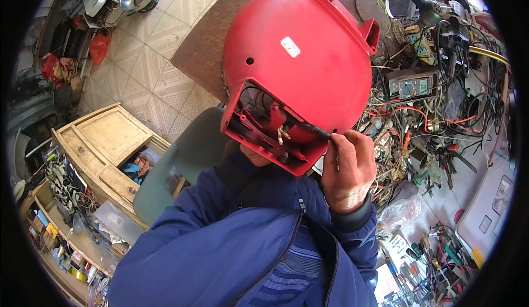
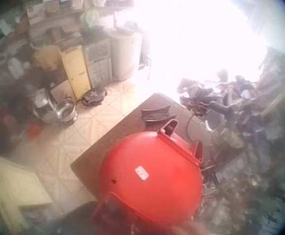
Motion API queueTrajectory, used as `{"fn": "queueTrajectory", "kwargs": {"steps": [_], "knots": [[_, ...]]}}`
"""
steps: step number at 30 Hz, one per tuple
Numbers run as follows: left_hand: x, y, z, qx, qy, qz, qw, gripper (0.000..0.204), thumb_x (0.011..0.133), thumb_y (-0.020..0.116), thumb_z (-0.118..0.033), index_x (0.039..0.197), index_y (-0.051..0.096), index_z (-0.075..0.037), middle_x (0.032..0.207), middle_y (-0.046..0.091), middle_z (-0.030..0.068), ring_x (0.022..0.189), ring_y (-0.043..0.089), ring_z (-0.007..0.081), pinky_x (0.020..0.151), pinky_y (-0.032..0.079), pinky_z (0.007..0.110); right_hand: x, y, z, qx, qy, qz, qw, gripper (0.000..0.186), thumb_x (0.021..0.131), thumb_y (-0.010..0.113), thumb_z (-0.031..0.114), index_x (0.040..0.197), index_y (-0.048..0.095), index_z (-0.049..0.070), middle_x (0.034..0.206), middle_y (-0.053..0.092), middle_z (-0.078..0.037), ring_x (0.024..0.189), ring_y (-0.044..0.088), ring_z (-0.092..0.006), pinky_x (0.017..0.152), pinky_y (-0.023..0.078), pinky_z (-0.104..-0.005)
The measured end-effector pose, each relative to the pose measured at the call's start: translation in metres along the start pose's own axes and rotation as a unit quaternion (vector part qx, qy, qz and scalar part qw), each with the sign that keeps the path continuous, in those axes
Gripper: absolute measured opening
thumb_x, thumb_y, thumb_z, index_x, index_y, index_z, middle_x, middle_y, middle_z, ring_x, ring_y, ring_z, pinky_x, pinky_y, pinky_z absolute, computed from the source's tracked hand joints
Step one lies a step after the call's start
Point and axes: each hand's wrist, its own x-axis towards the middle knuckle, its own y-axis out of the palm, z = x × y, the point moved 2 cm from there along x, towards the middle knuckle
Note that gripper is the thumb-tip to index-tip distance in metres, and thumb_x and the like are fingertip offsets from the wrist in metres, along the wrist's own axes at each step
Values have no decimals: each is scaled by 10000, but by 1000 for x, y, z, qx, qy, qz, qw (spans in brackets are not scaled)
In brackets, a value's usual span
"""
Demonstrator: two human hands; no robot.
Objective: The person holds a red plastic housing and uses pliers to manipulate internal wires and components. They repeatedly adjust the position of the housing and the wires, occasionally turning the object over to access different sides.
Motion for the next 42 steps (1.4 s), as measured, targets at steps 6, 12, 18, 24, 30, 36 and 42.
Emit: {"fn": "queueTrajectory", "kwargs": {"steps": [6, 12, 18, 24, 30, 36, 42], "knots": [[-1, 0, 2, -13, 19, 6, 1000, 607, 1030, 636, -388, 1537, 492, -87, 1553, 536, 190, 1385, 559, 370, 1192, 424, 601, 2, -5, 18, -91, -61, 46, 993, 319, 801, 727, 8, 1119, 702, 1, 950, 643, -144, 793, 644, -308, 649, 535, -412], [0, 8, 1, -41, 29, -14, 999, 624, 1021, 644, -403, 1540, 494, -91, 1568, 525, 188, 1401, 545, 374, 1205, 408, 606, 1, 0, 27, -68, -12, 61, 996, 250, 822, 797, -21, 1052, 700, 5, 853, 660, -147, 720, 679, -329, 632, 557, -415], [-10, -29, 13, -109, -3, -58, 992, 603, 1017, 650, -378, 1529, 504, -97, 1560, 532, 168, 1413, 530, 361, 1200, 421, 588, 6, -4, 21, -49, -52, 42, 997, 308, 753, 709, -41, 1059, 679, -26, 849, 625, -136, 697, 649, -301, 582, 524, -419], [1, -31, 11, 58, 43, -106, 992, 567, 1019, 653, -339, 1514, 515, -99, 1536, 549, 157, 1409, 534, 341, 1194, 433, 564, -4, -3, 35, -42, -40, 67, 996, 246, 824, 797, -24, 1056, 722, -1, 886, 693, -134, 697, 685, -294, 605, 552, -385], [9, -39, 8, 107, 81, -124, 983, 559, 1021, 653, -331, 1511, 518, -99, 1530, 554, 156, 1404, 539, 337, 1190, 439, 561, -6, 1, 34, -34, -74, 51, 995, 281, 831, 839, 28, 1092, 740, -7, 873, 703, -125, 649, 673, -277, 585, 543, -374], [13, -41, 8, 117, 97, -131, 980, 551, 1022, 652, -323, 1507, 520, -98, 1525, 558, 154, 1398, 544, 334, 1185, 445, 557, 3, 8, 40, -20, -31, 87, 996, 337, 866, 839, 151, 1135, 717, -12, 796, 620, -82, 575, 616, -239, 511, 492, -368], [17, -41, 7, 127, 114, -138, 976, 543, 1024, 652, -316, 1504, 523, -97, 1519, 562, 153, 1392, 549, 331, 1181, 450, 554, 3, 18, 39, -59, -38, 89, 994, 354, 861, 845, 202, 1122, 715, 1, 768, 589, -70, 579, 617, -235, 518, 488, -371]]}}
